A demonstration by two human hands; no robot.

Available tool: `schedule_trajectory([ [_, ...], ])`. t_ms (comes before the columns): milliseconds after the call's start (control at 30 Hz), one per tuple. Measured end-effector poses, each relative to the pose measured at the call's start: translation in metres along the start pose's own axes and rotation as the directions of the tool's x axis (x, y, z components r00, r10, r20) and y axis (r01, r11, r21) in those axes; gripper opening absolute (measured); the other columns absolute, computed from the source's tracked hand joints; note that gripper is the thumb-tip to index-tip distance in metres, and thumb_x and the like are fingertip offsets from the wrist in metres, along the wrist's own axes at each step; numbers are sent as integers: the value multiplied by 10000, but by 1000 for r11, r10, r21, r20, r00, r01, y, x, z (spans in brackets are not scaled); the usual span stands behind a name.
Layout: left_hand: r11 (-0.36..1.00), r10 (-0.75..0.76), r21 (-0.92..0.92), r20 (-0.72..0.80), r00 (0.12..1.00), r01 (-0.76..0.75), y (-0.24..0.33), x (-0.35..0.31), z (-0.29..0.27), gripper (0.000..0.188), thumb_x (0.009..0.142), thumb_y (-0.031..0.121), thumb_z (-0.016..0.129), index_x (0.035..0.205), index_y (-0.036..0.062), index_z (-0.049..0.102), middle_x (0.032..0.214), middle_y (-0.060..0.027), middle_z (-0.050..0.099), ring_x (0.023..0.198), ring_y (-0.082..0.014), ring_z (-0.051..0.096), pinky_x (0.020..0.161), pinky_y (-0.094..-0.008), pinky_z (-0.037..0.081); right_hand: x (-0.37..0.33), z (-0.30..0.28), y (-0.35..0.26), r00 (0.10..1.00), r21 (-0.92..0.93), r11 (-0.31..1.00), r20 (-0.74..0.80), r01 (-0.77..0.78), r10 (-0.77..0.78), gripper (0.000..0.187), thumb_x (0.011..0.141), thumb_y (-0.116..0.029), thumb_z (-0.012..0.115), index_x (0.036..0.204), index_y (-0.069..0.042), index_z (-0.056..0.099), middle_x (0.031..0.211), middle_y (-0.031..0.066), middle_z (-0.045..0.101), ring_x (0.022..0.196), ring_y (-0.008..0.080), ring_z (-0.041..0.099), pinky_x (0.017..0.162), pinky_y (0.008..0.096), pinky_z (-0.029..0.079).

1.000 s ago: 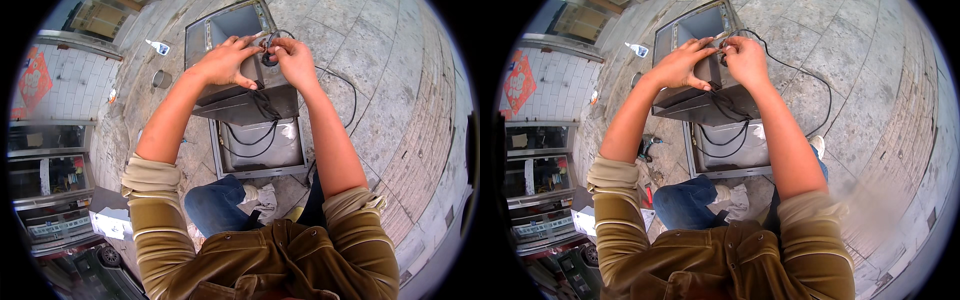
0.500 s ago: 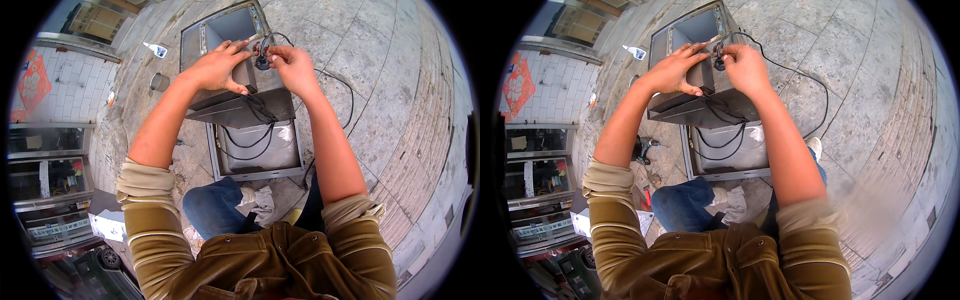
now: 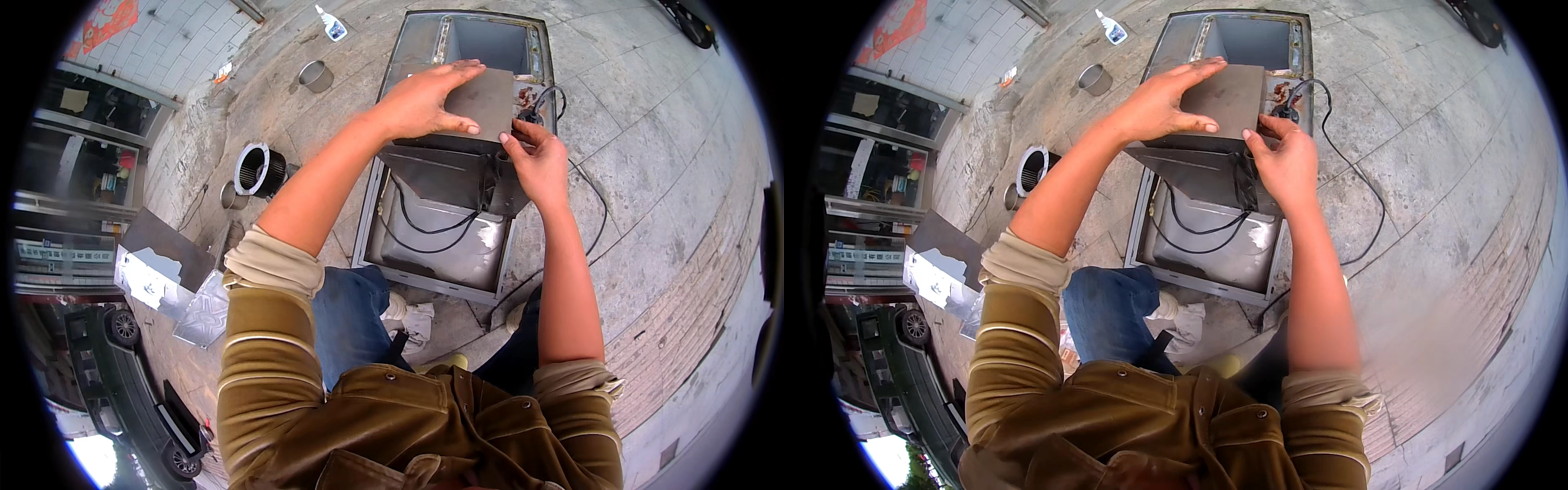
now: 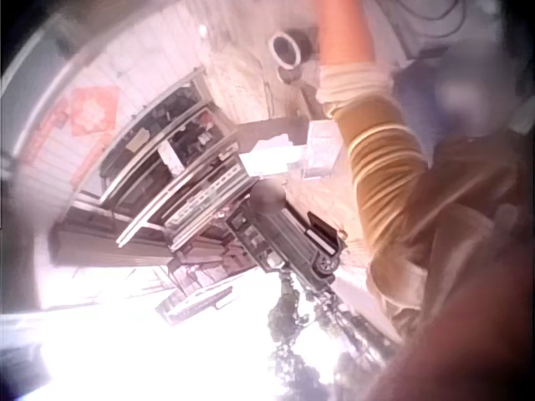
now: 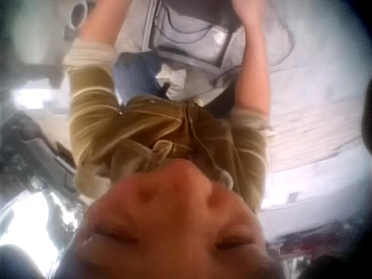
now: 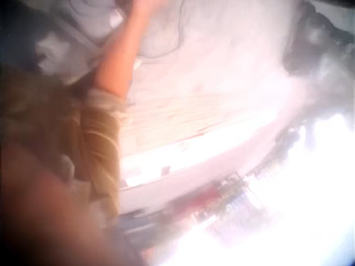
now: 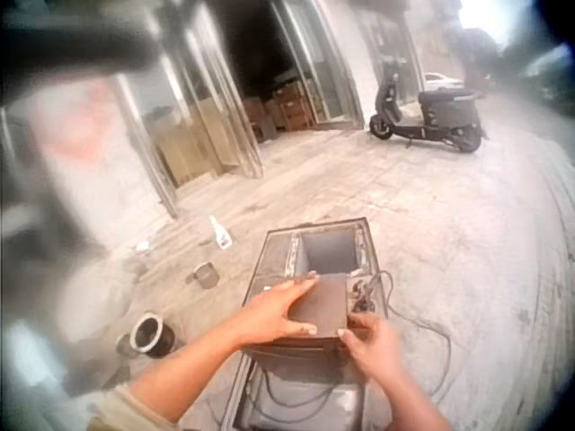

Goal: The person assembles a metal appliance, likely a range hood, on a sidewalk. They connect internal wires, secure a metal casing with a red utility knife, and install a fan motor and protective grille into the unit.

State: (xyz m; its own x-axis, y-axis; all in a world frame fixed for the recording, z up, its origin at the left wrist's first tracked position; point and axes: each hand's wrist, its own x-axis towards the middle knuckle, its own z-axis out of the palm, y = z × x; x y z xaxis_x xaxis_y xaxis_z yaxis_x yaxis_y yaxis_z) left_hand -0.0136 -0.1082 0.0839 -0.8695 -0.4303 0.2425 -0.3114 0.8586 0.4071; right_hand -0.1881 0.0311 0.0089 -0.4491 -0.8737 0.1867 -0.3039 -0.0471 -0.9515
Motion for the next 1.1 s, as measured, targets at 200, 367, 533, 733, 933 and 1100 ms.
schedule_trajectory([
  [200,811,-584,-380,-576,572,445,-62,-140,-4,358,915,260,623,1191,32,623,1185,-132,649,1116,-232,603,957,-327,442,1,3,-14,993,83,990,60,-110,106,352,836,-76,712,1131,95,624,1013,152,694,935,173,655,863,284,500],
  [367,621,-735,-669,-314,601,409,-90,-157,34,382,971,297,530,1211,10,604,1111,-141,681,1047,-228,640,916,-310,465,6,-12,-1,987,66,986,63,-155,151,451,846,-81,695,1238,96,558,1133,162,654,1030,200,626,915,321,487],
  [533,615,-672,-696,-218,708,369,-72,-157,37,379,964,248,533,1249,2,578,1145,-192,657,1050,-291,645,895,-338,483,6,-11,5,977,108,971,24,-212,211,557,844,-130,673,1317,96,484,1250,188,583,1110,250,588,941,379,479],
  [733,661,-644,-670,-275,714,338,-76,-165,38,376,949,204,546,1271,11,566,1159,-216,638,1031,-319,647,876,-351,490,6,-5,11,979,82,978,-41,-193,197,537,834,-141,669,1294,89,518,1221,186,600,1132,249,573,975,391,451],
  [933,655,-652,-650,-227,724,386,-71,-157,37,385,953,216,547,1291,34,561,1222,-198,618,1103,-318,621,924,-333,477,-2,-4,3,984,10,986,-60,-168,168,528,831,-157,681,1277,88,541,1224,176,609,1144,244,571,1023,378,404],
  [1100,835,-546,-309,-357,758,456,-71,-157,32,367,946,231,559,1247,23,596,1349,-160,548,1289,-315,482,1030,-361,404,8,5,-25,984,-43,988,86,-150,153,445,828,-69,677,1222,110,573,1061,127,654,984,157,603,891,282,464],
])
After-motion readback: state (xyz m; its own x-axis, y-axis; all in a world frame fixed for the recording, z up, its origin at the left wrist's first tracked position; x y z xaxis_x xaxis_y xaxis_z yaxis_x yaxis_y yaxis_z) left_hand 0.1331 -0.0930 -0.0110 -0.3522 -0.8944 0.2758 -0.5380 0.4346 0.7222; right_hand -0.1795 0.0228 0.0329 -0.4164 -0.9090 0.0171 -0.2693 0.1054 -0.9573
